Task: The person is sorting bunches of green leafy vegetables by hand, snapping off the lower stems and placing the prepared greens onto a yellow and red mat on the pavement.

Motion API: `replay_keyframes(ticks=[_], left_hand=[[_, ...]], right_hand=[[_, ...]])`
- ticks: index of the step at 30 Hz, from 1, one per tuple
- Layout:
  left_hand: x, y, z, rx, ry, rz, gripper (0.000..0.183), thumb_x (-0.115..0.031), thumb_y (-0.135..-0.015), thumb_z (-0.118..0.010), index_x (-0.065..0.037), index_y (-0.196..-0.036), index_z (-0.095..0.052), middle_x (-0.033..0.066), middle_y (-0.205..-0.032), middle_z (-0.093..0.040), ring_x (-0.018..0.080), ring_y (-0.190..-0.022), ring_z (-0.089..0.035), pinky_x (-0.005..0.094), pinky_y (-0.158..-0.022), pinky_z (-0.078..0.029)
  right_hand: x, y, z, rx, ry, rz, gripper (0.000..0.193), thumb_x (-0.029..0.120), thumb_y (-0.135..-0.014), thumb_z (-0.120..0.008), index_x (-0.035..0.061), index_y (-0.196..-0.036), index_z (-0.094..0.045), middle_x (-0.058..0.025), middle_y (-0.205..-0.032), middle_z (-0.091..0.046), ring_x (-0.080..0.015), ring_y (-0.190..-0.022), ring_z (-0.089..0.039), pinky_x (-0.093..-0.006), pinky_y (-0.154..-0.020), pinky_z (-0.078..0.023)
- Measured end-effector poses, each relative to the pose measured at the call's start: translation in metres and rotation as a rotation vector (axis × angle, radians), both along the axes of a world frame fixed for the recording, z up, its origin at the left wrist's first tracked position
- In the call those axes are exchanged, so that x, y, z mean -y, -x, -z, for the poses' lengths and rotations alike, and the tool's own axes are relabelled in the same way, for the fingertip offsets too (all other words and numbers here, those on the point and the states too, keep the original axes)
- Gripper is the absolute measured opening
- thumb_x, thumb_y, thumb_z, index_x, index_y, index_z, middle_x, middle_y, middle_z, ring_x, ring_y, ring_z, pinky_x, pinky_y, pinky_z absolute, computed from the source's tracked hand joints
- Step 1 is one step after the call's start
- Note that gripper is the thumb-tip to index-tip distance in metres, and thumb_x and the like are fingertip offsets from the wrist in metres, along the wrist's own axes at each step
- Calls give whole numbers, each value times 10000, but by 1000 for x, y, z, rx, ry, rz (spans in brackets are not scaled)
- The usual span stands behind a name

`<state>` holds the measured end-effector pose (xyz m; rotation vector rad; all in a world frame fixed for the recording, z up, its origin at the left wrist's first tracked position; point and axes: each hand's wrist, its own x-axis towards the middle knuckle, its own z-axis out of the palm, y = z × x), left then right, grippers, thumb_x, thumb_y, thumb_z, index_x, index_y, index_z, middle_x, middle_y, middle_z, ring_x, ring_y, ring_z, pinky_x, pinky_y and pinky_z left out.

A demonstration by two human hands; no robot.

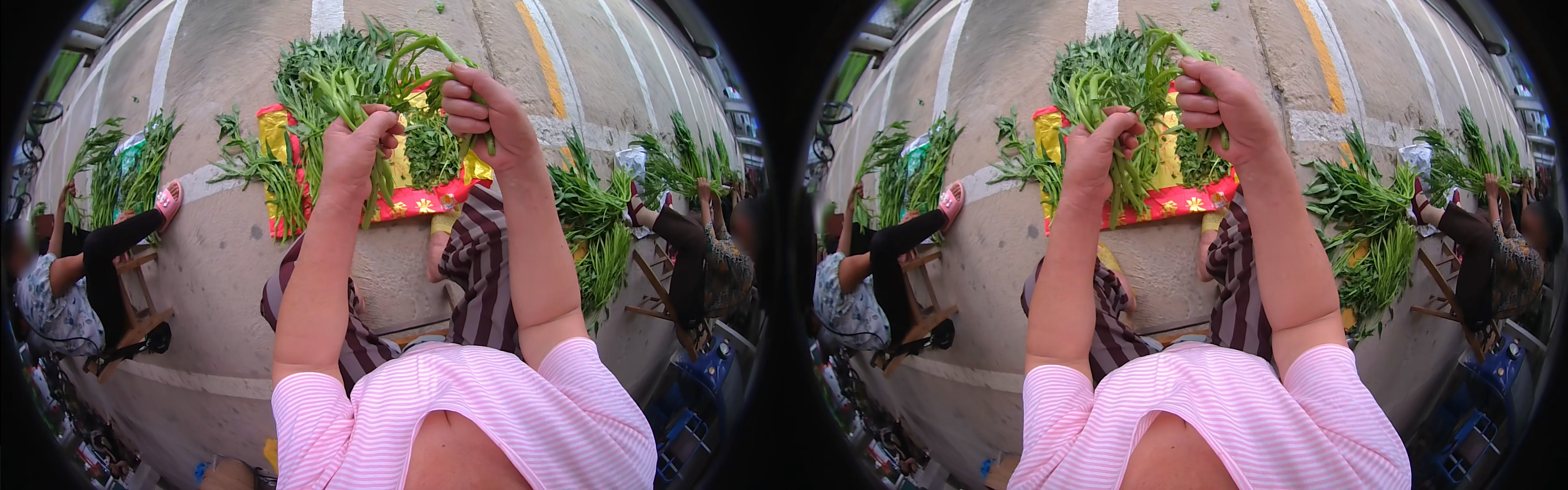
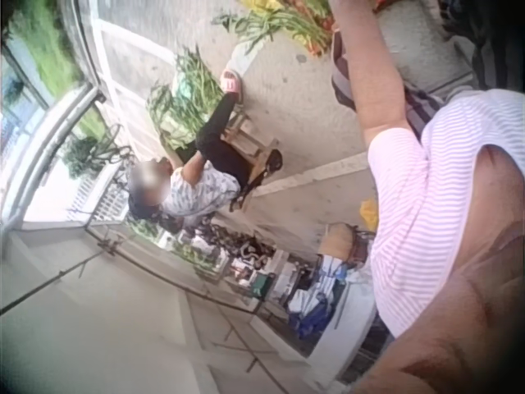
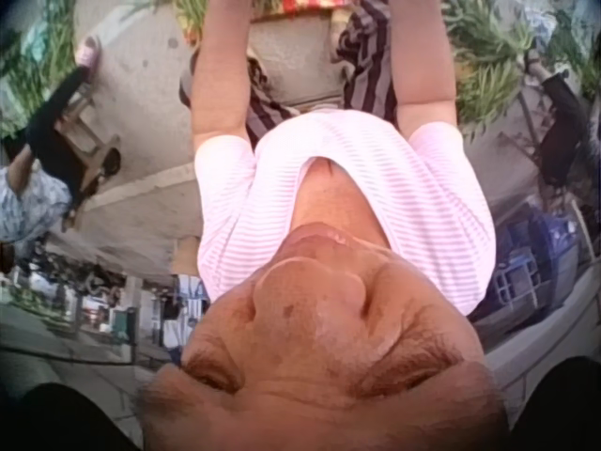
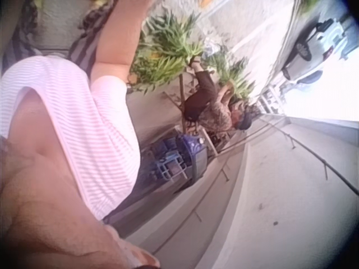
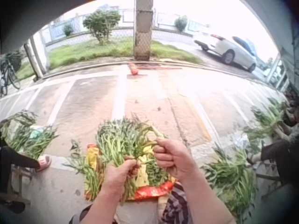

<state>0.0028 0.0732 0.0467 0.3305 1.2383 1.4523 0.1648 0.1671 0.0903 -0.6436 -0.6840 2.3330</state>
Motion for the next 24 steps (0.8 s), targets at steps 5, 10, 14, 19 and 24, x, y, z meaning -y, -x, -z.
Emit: replay_keyframes(ticks=[5,10,14,19,24], left_hand=[[-2,8,5,24,-17,-28,76,-68,-793,-645,-33,-860,-637,65,-719,-653,97,-559,-564,216,-501,-436],[-5,14,4,43,-14,-101,44,-68,-795,-631,-45,-828,-648,67,-706,-654,95,-536,-556,214,-468,-431],[-6,19,5,70,-11,-137,48,-74,-792,-636,-42,-826,-648,73,-707,-656,96,-536,-559,210,-464,-434],[-7,19,1,27,-6,-168,48,-60,-784,-631,-36,-823,-645,74,-702,-652,95,-539,-562,211,-468,-434],[-7,11,-9,-221,-13,-212,42,-59,-770,-634,-31,-799,-647,59,-695,-644,84,-535,-554,205,-491,-429]], right_hand=[[2,2,-2,37,-19,-15,177,137,-965,-522,100,-811,-444,65,-674,-389,16,-486,-299,-146,-386,-220],[5,5,-2,128,-55,-20,149,152,-958,-536,76,-847,-473,47,-703,-436,18,-485,-315,-144,-386,-227],[7,7,-5,139,-75,-39,145,147,-952,-539,73,-847,-473,43,-705,-441,19,-486,-313,-147,-385,-225],[7,4,-4,114,-90,-43,176,138,-933,-558,84,-797,-460,40,-697,-453,17,-482,-312,-155,-387,-220],[6,1,-5,151,-152,-84,156,152,-979,-504,90,-851,-442,62,-703,-398,24,-492,-303,-140,-381,-223]])
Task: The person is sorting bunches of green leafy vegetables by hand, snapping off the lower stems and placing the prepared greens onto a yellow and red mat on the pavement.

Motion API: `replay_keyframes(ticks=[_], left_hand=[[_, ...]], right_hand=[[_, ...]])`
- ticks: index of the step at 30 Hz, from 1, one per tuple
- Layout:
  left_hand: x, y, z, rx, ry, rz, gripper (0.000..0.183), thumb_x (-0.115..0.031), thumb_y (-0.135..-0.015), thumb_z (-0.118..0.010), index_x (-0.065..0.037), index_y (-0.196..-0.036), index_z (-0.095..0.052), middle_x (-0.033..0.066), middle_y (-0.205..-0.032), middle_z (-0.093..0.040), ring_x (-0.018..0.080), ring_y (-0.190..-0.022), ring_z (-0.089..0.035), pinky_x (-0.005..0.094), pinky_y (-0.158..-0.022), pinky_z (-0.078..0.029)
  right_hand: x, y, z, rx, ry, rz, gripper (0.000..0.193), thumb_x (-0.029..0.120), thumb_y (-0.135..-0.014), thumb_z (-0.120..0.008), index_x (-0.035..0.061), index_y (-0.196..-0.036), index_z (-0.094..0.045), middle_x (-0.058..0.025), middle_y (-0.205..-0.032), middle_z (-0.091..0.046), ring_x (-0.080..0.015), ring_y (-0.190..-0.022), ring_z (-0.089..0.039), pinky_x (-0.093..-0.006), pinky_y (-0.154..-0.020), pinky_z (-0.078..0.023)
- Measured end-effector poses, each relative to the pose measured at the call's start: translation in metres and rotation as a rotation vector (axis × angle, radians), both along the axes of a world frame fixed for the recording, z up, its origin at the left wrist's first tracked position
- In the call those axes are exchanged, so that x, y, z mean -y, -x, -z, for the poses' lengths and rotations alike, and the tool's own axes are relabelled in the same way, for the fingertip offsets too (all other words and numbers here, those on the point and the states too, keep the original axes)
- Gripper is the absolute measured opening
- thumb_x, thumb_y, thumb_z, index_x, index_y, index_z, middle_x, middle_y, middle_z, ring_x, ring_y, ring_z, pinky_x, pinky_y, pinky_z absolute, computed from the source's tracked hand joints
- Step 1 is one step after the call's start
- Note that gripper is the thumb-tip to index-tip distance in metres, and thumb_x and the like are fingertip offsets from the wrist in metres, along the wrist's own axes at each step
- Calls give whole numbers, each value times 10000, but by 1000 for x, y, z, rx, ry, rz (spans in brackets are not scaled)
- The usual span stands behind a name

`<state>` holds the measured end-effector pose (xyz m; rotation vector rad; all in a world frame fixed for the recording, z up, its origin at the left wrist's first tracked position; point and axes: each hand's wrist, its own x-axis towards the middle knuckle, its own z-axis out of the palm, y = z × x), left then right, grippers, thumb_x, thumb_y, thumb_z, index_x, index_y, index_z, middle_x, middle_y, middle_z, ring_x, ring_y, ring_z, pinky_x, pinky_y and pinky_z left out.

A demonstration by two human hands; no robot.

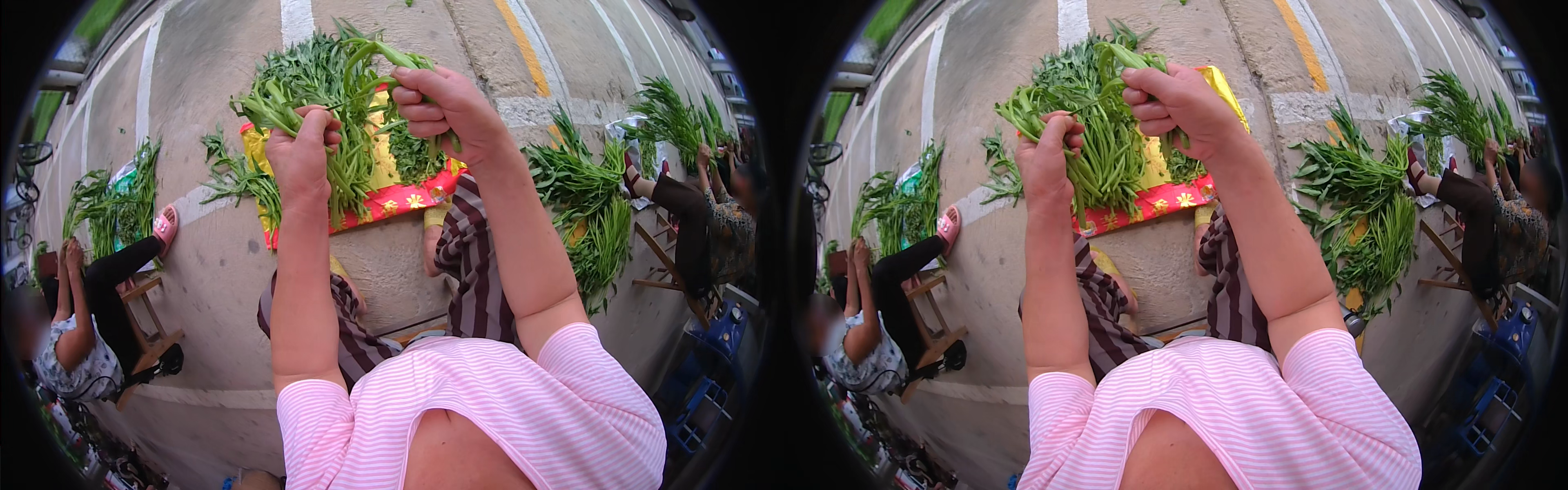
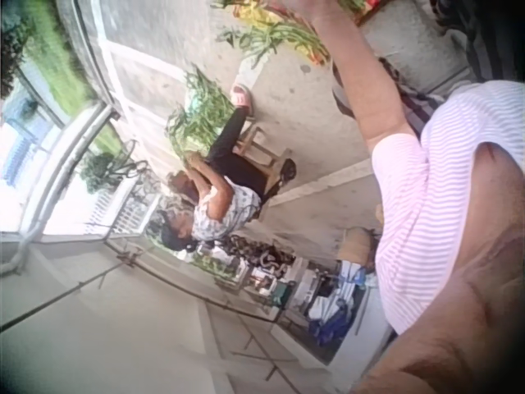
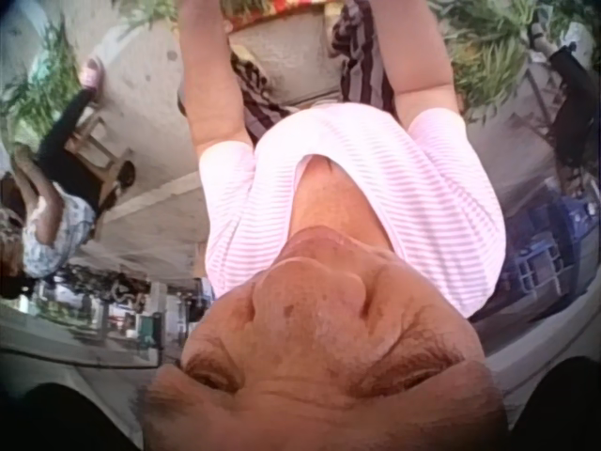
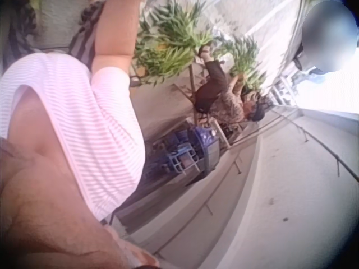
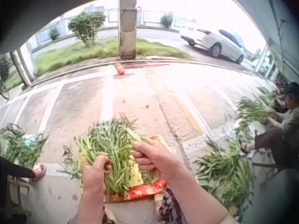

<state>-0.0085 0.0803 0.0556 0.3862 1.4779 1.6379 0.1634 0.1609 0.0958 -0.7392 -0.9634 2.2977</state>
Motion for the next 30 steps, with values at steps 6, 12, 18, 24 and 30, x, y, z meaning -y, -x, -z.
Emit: replay_keyframes(ticks=[6,12,18,24,30], left_hand=[[1,27,5,-7,-4,58,101,-74,-834,-648,-23,-921,-656,67,-757,-662,77,-565,-564,196,-477,-431],[-1,1,-7,-2,-9,294,151,-137,-870,-681,-30,-976,-677,73,-857,-700,65,-609,-590,190,-524,-436],[-3,-33,-17,55,31,491,218,-175,-885,-662,-17,-1035,-674,62,-1037,-692,86,-816,-621,236,-666,-496],[-6,-42,-10,16,-18,544,246,-157,-873,-677,-2,-1064,-663,59,-1130,-672,124,-1045,-604,308,-912,-462],[-5,-38,-3,249,38,600,207,-120,-882,-658,-33,-1069,-643,123,-1034,-686,184,-939,-660,327,-838,-532]], right_hand=[[-16,-25,-1,-194,103,175,147,129,-936,-541,86,-823,-459,42,-702,-432,10,-498,-328,-156,-388,-239],[-23,-34,-1,-230,60,426,124,113,-923,-545,79,-834,-464,21,-741,-458,-6,-510,-350,-164,-396,-264],[-22,-38,-6,-160,-1,579,122,109,-937,-543,69,-855,-462,7,-761,-466,-10,-508,-349,-159,-402,-284],[-21,-39,-7,-113,6,610,118,114,-915,-566,71,-855,-474,10,-752,-472,-15,-514,-362,-164,-406,-290],[-20,-36,-10,-85,42,625,159,108,-879,-572,109,-750,-477,35,-668,-469,-11,-481,-363,-188,-395,-263]])
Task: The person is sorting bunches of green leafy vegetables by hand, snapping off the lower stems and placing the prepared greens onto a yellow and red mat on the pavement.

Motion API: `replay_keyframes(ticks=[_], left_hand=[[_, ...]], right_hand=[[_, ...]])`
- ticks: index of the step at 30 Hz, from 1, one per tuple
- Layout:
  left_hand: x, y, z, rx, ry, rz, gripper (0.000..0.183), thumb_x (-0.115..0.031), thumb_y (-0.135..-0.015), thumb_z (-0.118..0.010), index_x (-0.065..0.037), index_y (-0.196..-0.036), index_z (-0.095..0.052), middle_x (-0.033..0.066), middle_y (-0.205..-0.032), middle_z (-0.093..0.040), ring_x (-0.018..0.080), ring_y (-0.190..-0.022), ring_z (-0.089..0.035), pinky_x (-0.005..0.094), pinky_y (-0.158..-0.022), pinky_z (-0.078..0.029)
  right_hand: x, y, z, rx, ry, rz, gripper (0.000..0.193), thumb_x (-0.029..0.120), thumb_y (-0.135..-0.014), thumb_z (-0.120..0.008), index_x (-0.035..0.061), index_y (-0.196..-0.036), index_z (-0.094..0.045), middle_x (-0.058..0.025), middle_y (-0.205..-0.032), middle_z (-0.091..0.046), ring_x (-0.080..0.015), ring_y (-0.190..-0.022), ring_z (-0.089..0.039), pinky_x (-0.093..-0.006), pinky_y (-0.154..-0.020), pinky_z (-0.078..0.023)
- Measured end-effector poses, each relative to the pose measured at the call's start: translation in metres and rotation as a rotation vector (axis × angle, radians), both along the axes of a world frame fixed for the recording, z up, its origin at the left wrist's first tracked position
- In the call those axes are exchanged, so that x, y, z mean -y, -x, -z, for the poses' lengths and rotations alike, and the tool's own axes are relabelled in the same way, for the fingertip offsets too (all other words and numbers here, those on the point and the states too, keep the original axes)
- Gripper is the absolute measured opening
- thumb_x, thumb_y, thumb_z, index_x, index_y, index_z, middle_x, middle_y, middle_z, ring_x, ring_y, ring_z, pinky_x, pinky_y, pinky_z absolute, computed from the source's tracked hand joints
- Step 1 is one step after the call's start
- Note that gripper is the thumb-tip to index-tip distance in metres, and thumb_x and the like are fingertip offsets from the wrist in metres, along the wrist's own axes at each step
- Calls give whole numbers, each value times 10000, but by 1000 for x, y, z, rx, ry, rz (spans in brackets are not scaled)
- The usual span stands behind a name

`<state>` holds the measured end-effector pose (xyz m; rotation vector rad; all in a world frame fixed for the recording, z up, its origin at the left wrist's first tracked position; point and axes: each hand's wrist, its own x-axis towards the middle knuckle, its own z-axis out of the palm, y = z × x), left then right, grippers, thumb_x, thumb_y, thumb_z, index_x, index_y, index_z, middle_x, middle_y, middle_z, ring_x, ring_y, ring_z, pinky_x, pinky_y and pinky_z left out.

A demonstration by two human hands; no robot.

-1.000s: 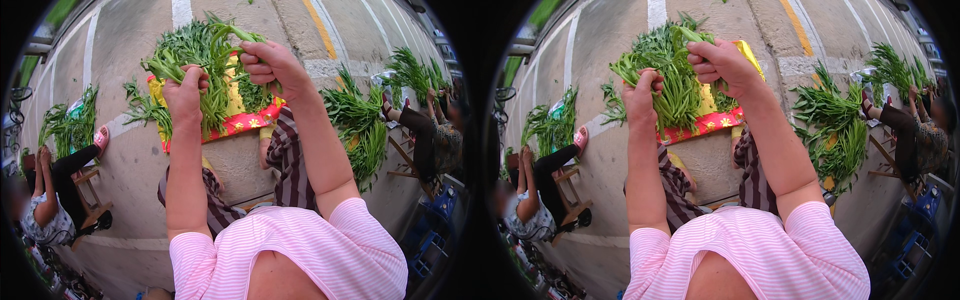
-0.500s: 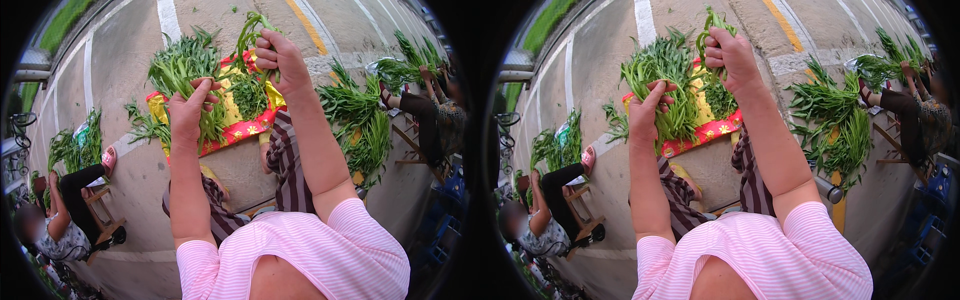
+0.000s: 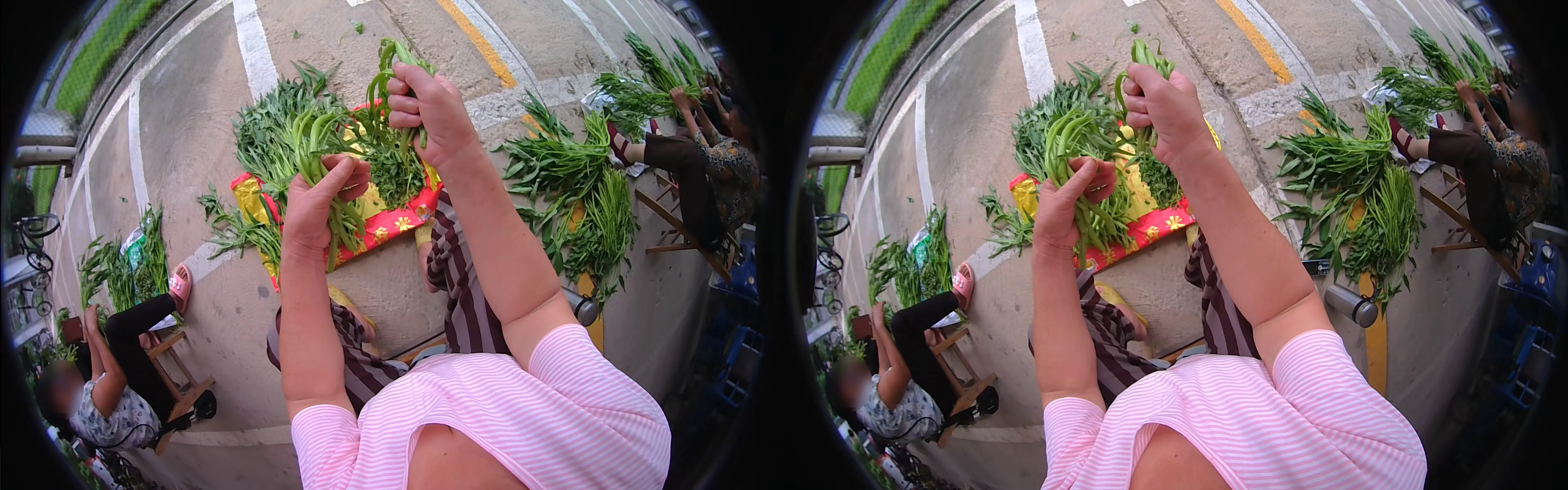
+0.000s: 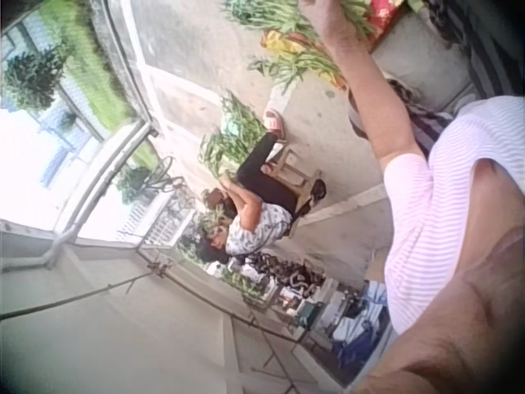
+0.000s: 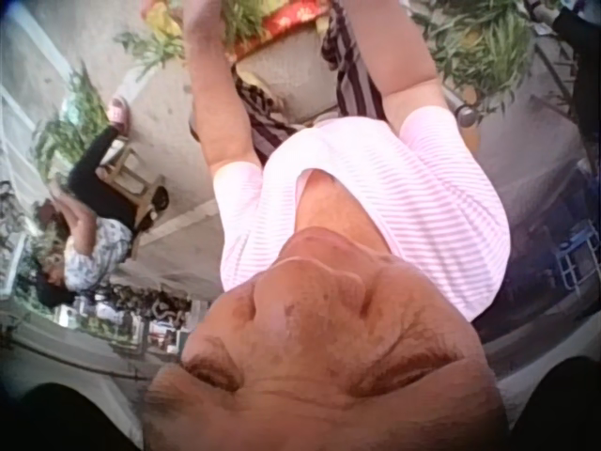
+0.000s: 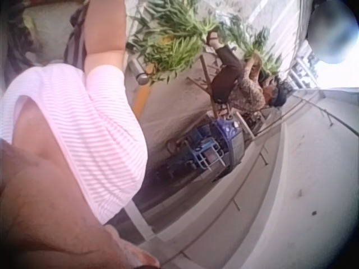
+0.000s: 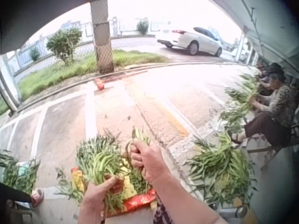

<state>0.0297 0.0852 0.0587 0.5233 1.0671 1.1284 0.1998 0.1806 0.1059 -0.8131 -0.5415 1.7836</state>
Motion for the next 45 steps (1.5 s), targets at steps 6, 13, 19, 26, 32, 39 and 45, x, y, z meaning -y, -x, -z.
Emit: replay_keyframes(ticks=[6,13,19,26,32,39,45], left_hand=[[-1,-7,4,-72,-53,-38,270,-71,-842,-687,-21,-1099,-623,92,-973,-689,148,-812,-664,266,-664,-567],[-1,-6,6,-38,21,-20,355,-149,-818,-753,-29,-1112,-594,-21,-735,-591,72,-590,-564,242,-575,-522],[-1,-6,0,-128,13,-37,464,-202,-788,-791,16,-1128,-562,-47,-678,-519,41,-535,-474,218,-510,-430],[1,-14,11,-580,-12,-3,439,-205,-799,-764,31,-1103,-553,-21,-740,-552,50,-590,-515,222,-498,-433],[3,-21,21,-648,-68,-62,312,-181,-813,-702,18,-1030,-600,57,-717,-624,114,-631,-574,290,-609,-471],[3,-13,26,-767,-34,-69,290,-164,-803,-675,9,-1031,-626,202,-930,-685,304,-898,-678,376,-749,-498],[7,-11,-12,-511,-110,-42,455,-100,-716,-778,26,-1104,-575,102,-923,-683,197,-865,-651,324,-772,-503]], right_hand=[[1,2,-1,-4,7,-39,172,114,-880,-576,111,-742,-473,39,-659,-463,-10,-479,-359,-186,-394,-257],[3,6,-1,52,-11,-165,182,136,-901,-591,104,-766,-473,41,-670,-460,1,-475,-343,-169,-389,-239],[9,12,-1,255,-66,-264,192,162,-891,-638,68,-813,-490,24,-681,-489,-11,-491,-372,-184,-405,-253],[27,26,-18,222,-352,-263,192,202,-908,-647,47,-973,-553,29,-706,-495,-30,-524,-421,-191,-437,-321],[30,50,27,1082,-506,-219,395,289,-844,-723,-25,-1016,-557,-98,-919,-653,-158,-831,-624,-314,-744,-498],[41,62,27,1318,-514,-330,526,273,-726,-797,-48,-1051,-538,-190,-934,-675,-264,-895,-672,-366,-784,-511],[24,50,44,958,-402,-324,381,162,-818,-707,-30,-1111,-560,-86,-970,-680,-163,-858,-651,-311,-786,-512]])
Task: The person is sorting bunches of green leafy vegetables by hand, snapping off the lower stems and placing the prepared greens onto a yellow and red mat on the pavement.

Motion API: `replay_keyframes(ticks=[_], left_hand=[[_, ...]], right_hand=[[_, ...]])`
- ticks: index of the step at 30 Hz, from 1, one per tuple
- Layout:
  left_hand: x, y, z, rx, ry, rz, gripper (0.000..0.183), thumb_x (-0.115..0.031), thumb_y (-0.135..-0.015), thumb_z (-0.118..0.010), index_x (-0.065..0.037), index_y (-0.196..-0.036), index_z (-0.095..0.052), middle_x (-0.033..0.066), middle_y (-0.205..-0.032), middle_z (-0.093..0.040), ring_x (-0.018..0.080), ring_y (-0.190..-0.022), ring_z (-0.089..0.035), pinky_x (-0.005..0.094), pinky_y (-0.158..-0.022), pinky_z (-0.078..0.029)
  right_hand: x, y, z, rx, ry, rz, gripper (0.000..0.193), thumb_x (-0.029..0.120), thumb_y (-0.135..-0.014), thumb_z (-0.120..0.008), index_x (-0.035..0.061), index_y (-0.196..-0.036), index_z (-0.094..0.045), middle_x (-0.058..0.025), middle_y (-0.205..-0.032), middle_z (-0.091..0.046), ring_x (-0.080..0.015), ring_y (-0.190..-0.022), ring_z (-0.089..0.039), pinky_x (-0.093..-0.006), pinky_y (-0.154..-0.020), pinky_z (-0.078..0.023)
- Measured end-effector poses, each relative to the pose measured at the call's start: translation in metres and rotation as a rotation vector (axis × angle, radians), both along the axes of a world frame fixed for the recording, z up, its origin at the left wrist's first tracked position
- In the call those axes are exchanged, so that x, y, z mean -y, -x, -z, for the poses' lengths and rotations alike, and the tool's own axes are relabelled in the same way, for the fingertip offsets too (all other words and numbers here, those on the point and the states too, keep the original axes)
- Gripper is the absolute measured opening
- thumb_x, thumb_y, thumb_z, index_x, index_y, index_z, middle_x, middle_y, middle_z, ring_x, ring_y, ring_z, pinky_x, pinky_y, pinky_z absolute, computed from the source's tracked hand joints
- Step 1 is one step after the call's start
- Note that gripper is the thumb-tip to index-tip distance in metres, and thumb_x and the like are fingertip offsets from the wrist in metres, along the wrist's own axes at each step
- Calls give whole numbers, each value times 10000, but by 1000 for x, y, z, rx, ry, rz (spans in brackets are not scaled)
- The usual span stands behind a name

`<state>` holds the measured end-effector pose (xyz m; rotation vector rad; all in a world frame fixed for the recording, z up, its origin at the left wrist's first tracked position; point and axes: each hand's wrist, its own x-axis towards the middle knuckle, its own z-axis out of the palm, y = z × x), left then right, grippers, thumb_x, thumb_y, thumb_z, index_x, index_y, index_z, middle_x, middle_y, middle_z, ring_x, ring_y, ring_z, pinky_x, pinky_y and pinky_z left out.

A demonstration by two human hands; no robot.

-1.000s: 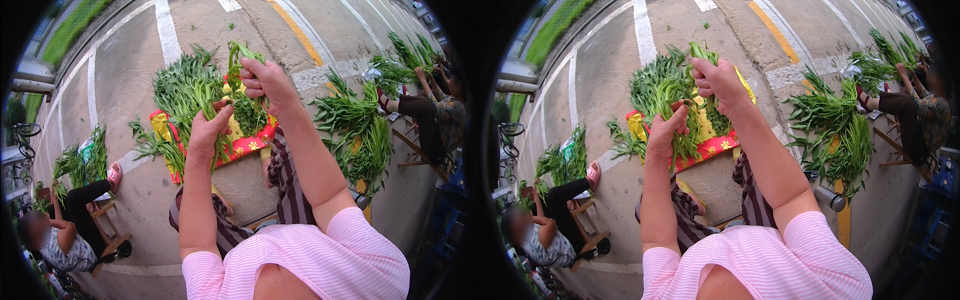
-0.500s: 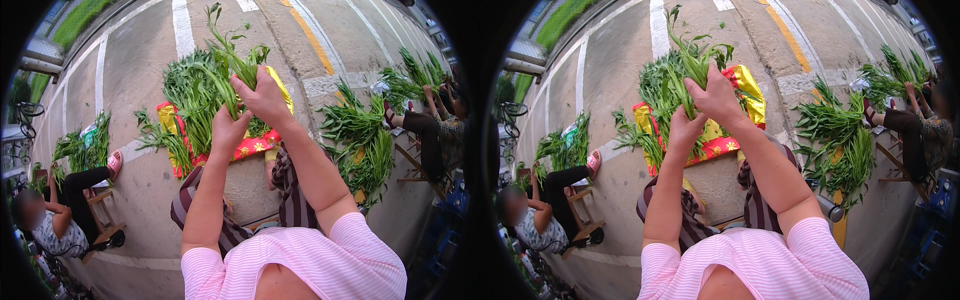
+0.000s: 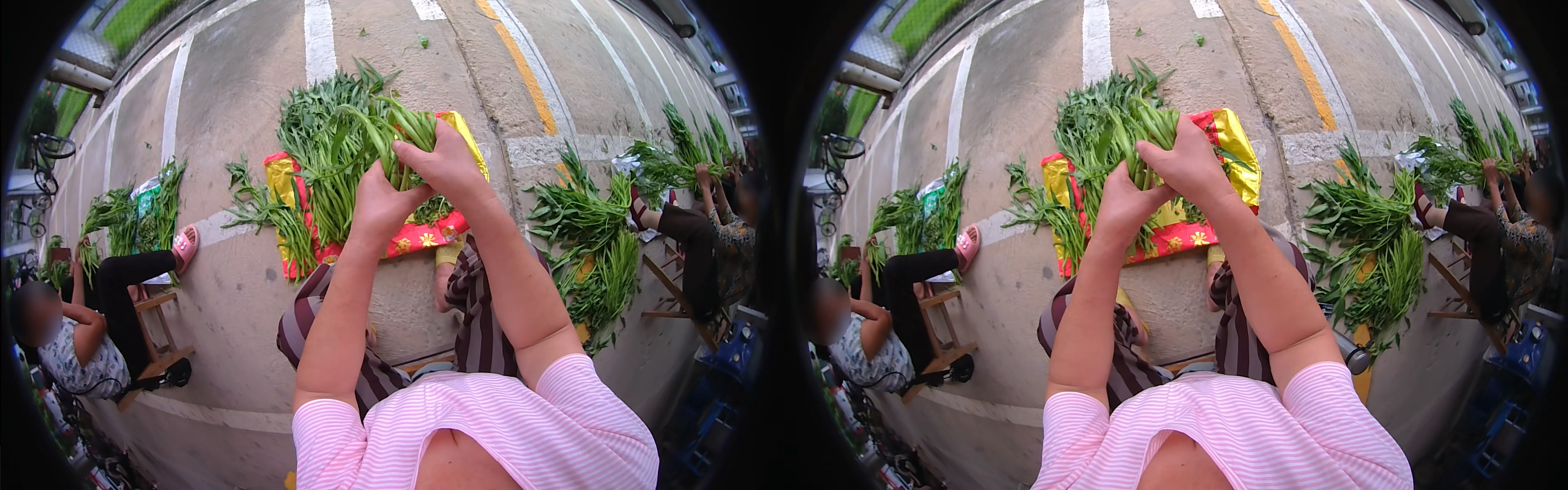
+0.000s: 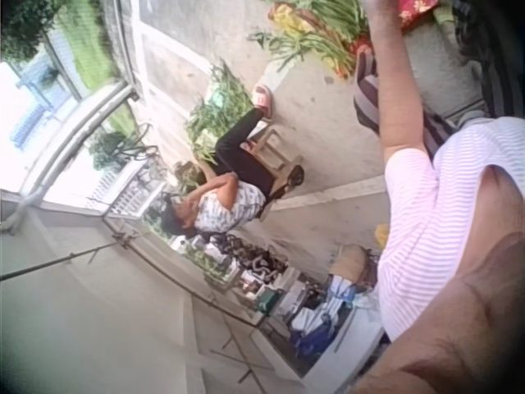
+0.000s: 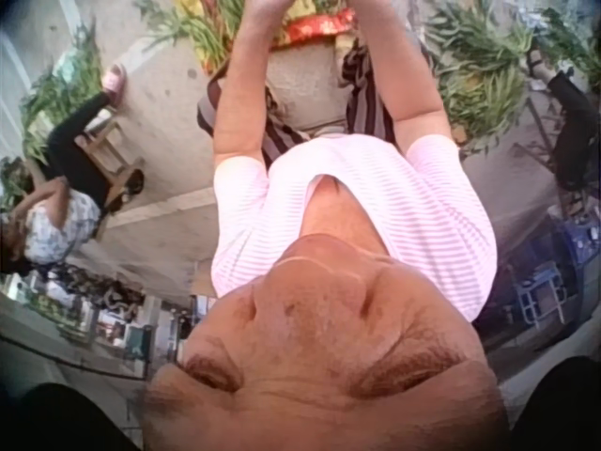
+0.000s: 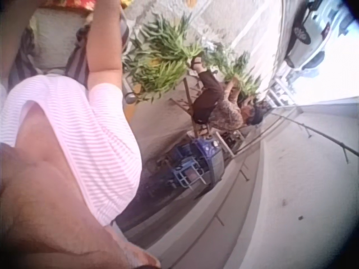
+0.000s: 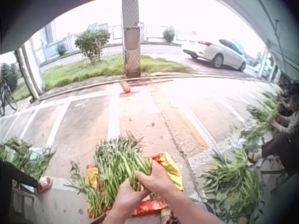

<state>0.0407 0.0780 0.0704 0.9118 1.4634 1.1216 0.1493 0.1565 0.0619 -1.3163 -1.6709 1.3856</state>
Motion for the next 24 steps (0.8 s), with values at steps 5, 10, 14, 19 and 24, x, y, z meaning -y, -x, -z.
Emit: replay_keyframes(ticks=[5,10,14,19,24], left_hand=[[2,19,1,307,74,-31,480,-177,-705,-845,6,-1057,-575,-32,-758,-555,55,-593,-503,209,-533,-429],[-1,31,2,471,23,-226,362,-224,-761,-816,-30,-976,-599,-30,-728,-567,27,-509,-460,191,-460,-410],[-2,34,-1,491,0,-335,175,-163,-837,-739,-76,-930,-620,-72,-614,-476,32,-479,-404,221,-469,-397],[1,32,2,508,-30,-315,152,-172,-859,-715,-78,-924,-614,-65,-614,-488,34,-477,-402,220,-472,-405],[1,30,-1,570,-34,-298,208,-260,-921,-638,-56,-941,-607,-39,-654,-520,42,-493,-409,224,-484,-417]], right_hand=[[-10,-12,-33,-398,346,233,126,133,-896,-615,68,-840,-523,31,-704,-478,-2,-530,-374,-172,-399,-245],[-22,-34,-34,-696,440,135,116,121,-919,-559,26,-880,-506,-19,-792,-516,-19,-552,-383,-166,-407,-271],[-23,-37,-32,-756,473,106,98,120,-909,-563,34,-883,-523,-24,-794,-552,-29,-577,-422,-169,-417,-287],[-17,-25,-32,-647,384,136,107,140,-921,-569,39,-905,-539,-21,-791,-562,-39,-590,-462,-177,-433,-324],[-15,-20,-26,-488,337,154,146,162,-957,-559,19,-978,-541,-56,-878,-603,-75,-690,-595,-186,-495,-487]])
